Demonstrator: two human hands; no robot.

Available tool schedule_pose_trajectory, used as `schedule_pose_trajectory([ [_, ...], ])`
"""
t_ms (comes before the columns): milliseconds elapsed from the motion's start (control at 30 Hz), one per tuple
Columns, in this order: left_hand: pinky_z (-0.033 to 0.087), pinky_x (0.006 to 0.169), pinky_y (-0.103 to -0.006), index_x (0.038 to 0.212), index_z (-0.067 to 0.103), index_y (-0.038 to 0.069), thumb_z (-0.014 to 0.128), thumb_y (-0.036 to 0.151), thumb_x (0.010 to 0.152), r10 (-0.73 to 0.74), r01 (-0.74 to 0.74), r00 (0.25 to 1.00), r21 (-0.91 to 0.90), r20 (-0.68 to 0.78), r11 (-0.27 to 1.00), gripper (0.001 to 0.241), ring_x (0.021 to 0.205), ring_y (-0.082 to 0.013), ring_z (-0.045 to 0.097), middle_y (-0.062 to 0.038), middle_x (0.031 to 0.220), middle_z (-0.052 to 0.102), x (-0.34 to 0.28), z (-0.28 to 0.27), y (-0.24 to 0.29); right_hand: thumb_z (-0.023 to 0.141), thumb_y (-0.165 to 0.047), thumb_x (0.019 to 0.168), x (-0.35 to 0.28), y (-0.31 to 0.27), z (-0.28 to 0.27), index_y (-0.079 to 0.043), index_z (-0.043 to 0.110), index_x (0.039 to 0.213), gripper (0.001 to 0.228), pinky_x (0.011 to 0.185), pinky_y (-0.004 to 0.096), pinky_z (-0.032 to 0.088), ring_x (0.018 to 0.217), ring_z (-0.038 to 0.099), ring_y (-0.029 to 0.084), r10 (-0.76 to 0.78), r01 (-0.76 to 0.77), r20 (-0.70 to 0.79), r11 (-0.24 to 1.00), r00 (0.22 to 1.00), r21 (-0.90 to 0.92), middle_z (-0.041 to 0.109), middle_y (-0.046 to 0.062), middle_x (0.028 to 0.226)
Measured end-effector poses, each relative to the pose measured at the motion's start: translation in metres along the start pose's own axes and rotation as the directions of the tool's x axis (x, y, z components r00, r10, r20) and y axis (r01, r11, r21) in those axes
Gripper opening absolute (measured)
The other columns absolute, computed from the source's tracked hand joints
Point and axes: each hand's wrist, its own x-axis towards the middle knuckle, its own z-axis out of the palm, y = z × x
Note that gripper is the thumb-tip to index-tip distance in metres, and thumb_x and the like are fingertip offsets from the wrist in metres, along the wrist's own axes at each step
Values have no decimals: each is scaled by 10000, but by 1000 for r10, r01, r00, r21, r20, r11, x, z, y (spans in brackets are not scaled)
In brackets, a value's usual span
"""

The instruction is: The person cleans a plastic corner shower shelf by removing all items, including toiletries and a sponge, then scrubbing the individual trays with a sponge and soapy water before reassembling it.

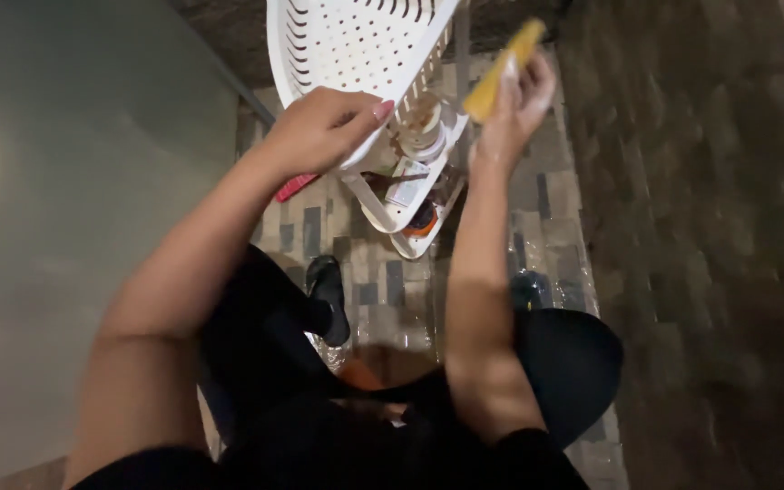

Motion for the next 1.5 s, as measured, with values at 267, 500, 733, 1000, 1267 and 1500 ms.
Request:
schedule_pose_trajectory([
  [267, 392, 554, -432, 712, 618, 8, 498, 458, 1067, 56, -50, 996, 94, -67, 994, 586, 487, -295, 460, -149, 531, 506, 2, 6, 0, 500, -200, 1120, 26, 60, 63, 37, 481, 1388, 358, 1043, 333, 486, 1153, 627, 207, -144, 211, 350, 964, 925, -161, 667, 148, 1271],
  [500, 406, 529, -390, 728, 650, 52, 452, 444, 1074, 167, -167, 984, 9, -64, 986, 558, 475, -255, 489, -114, 552, 540, 11, 8, -14, 436, -334, 1176, -130, 0, 62, 68, 530, 1306, 432, 875, 434, 560, 1051, 702, 317, -446, 538, 429, 835, 786, -118, 686, 171, 1127],
  [733, 387, 529, -397, 671, 614, 46, 451, 456, 1090, 218, -218, 976, 23, 21, 976, 609, 467, -251, 468, -109, 523, 513, 5, 4, -20, 385, -277, 1121, -3, 27, 78, -25, 598, 1047, 338, 624, 343, 577, 676, 715, 135, -126, 252, 278, 839, 952, -482, 692, 53, 818],
  [1000, 413, 524, -404, 694, 660, 82, 410, 436, 1082, 218, -218, 976, 21, 16, 976, 582, 464, -253, 515, -105, 534, 556, 15, 10, -27, 504, -320, 1064, -119, -12, 54, 134, 528, 1162, 465, 824, 423, 577, 936, 682, 365, -620, 867, 612, 421, 491, -268, 655, 252, 1018],
  [1267, 408, 549, -434, 731, 672, 51, 417, 412, 1101, 219, -218, 976, 36, -5, 975, 576, 514, -312, 518, -152, 572, 555, 14, 13, -29, 517, -189, 1099, -87, 4, 55, 27, 611, 1204, 257, 733, 413, 584, 862, 733, 289, -211, 357, 441, 891, 872, -279, 735, 158, 1010],
  [1500, 427, 530, -414, 753, 707, 57, 414, 386, 1095, 231, -231, 973, 20, -19, 973, 557, 490, -270, 551, -122, 569, 586, 16, 14, -30, 586, -228, 1075, -119, 73, -3, 4, 388, 1302, 381, 795, 490, 532, 916, 636, 385, -614, 825, 651, 564, 446, -34, 641, 217, 1115],
])
